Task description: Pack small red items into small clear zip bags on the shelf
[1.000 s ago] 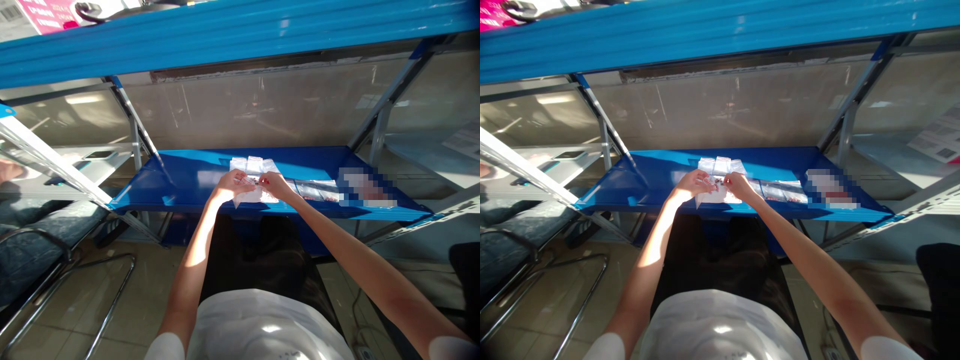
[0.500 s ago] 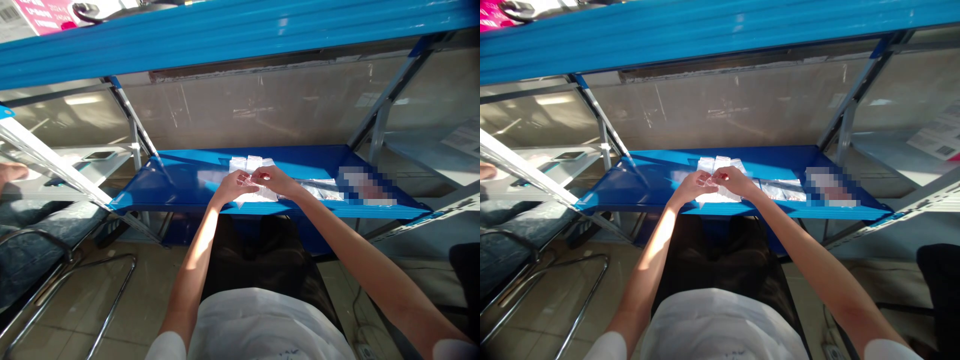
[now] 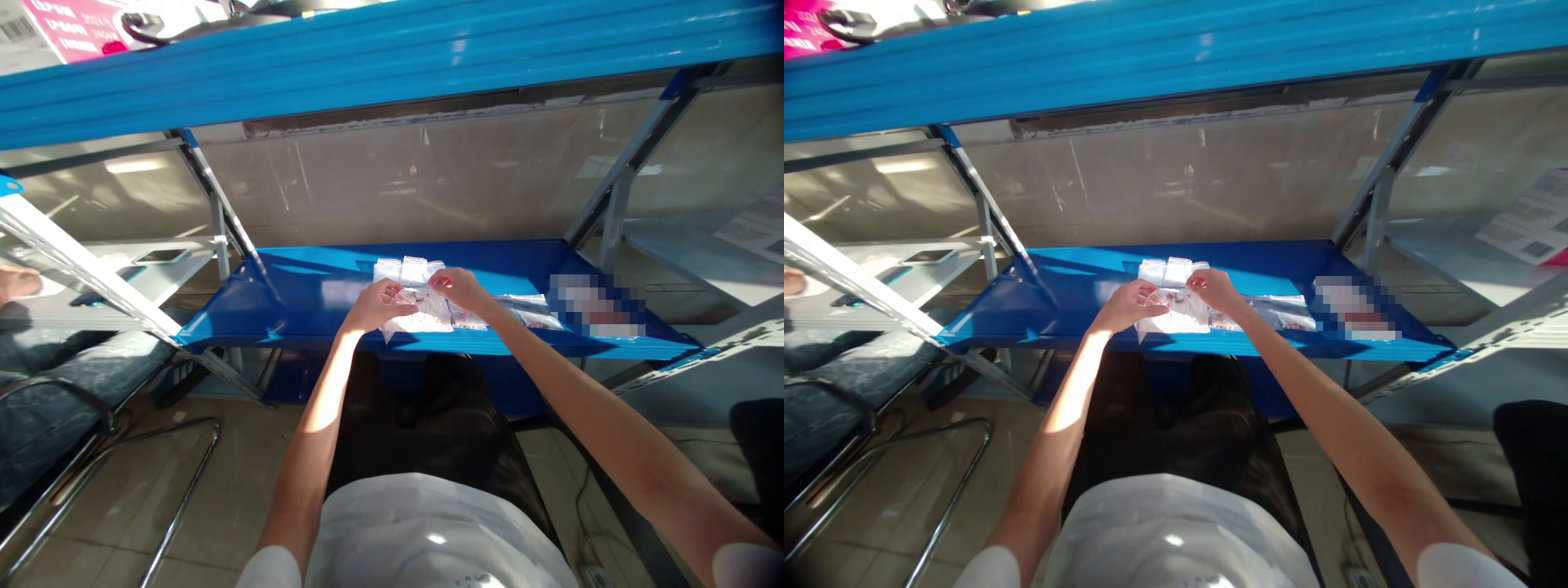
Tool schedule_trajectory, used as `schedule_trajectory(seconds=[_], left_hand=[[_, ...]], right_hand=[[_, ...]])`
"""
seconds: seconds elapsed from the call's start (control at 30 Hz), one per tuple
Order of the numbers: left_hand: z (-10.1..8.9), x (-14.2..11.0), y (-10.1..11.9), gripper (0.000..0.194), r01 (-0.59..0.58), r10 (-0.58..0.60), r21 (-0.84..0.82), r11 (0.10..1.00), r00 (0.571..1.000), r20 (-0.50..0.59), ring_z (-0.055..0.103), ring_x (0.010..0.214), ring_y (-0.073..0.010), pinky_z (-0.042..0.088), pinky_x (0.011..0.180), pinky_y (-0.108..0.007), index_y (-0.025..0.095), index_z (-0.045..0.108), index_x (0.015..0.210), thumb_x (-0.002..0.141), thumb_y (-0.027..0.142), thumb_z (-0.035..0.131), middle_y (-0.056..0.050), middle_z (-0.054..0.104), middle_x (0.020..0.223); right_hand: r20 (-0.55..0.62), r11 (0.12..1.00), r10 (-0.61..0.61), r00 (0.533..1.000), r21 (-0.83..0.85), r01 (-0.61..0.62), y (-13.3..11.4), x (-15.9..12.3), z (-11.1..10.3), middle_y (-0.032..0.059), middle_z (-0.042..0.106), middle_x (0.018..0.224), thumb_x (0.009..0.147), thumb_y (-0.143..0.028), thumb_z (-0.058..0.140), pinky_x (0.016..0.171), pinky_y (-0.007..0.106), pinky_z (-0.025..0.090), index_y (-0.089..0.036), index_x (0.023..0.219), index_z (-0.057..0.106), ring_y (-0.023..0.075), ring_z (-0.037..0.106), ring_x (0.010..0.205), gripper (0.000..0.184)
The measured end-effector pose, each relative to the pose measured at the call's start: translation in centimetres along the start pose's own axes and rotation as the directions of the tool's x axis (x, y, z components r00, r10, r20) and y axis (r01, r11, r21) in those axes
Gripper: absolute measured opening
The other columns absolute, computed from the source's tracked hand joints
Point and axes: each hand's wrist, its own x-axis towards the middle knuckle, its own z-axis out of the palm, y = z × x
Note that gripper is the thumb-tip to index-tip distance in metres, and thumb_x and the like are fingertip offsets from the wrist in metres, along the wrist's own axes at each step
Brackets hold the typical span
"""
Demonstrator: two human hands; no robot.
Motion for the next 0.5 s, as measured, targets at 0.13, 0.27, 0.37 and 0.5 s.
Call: schedule_trajectory(seconds=[0.13,0.27,0.37,0.5], left_hand=[[0.0,0.1,0.1,0.067,0.031,-0.031,-0.028,0.999,0.999,-0.009,0.069,0.1,-0.0255,0.054,0.083,-0.036,0.017,0.071,0.113,0.065,0.057,0.096,-0.011,0.076,0.11],[0.1,0.4,0.0,0.067,0.051,-0.051,-0.048,0.998,0.999,-0.003,0.07,0.096,-0.025,0.055,0.081,-0.036,0.017,0.07,0.112,0.064,0.055,0.096,-0.01,0.076,0.106],[0.0,0.7,-0.8,0.068,0.038,-0.038,-0.063,0.997,0.999,0.0,0.071,0.095,-0.0255,0.056,0.08,-0.037,0.016,0.07,0.111,0.062,0.055,0.097,-0.011,0.076,0.104],[-0.1,1.1,-2.0,0.07,0.023,-0.023,-0.1,0.995,1.0,-0.005,0.072,0.093,-0.0254,0.059,0.08,-0.037,0.015,0.071,0.114,0.061,0.053,0.098,-0.012,0.076,0.104]], right_hand=[[0.056,0.992,-0.015,0.998,-0.126,0.022,1.2,0.5,1.3,0.011,0.083,0.105,0.095,-0.014,0.062,0.085,0.035,0.052,-0.018,0.093,0.082,0.0277,0.075,0.096,0.021],[0.097,0.975,-0.111,0.989,-0.181,0.128,1.2,0.6,2.5,0.0101,0.082,0.105,0.097,-0.015,0.064,0.087,0.035,0.051,-0.019,0.097,0.083,0.0273,0.074,0.098,0.02],[0.137,0.958,-0.147,0.98,-0.228,0.176,1.2,0.8,3.4,0.0106,0.082,0.102,0.097,-0.015,0.065,0.086,0.034,0.05,-0.019,0.098,0.083,0.0273,0.072,0.098,0.018],[0.145,0.953,-0.14,0.979,-0.25,0.174,1.4,1.1,4.4,0.0108,0.08,0.099,0.098,-0.02,0.067,0.083,0.033,0.05,-0.02,0.096,0.083,0.0271,0.071,0.098,0.016]])
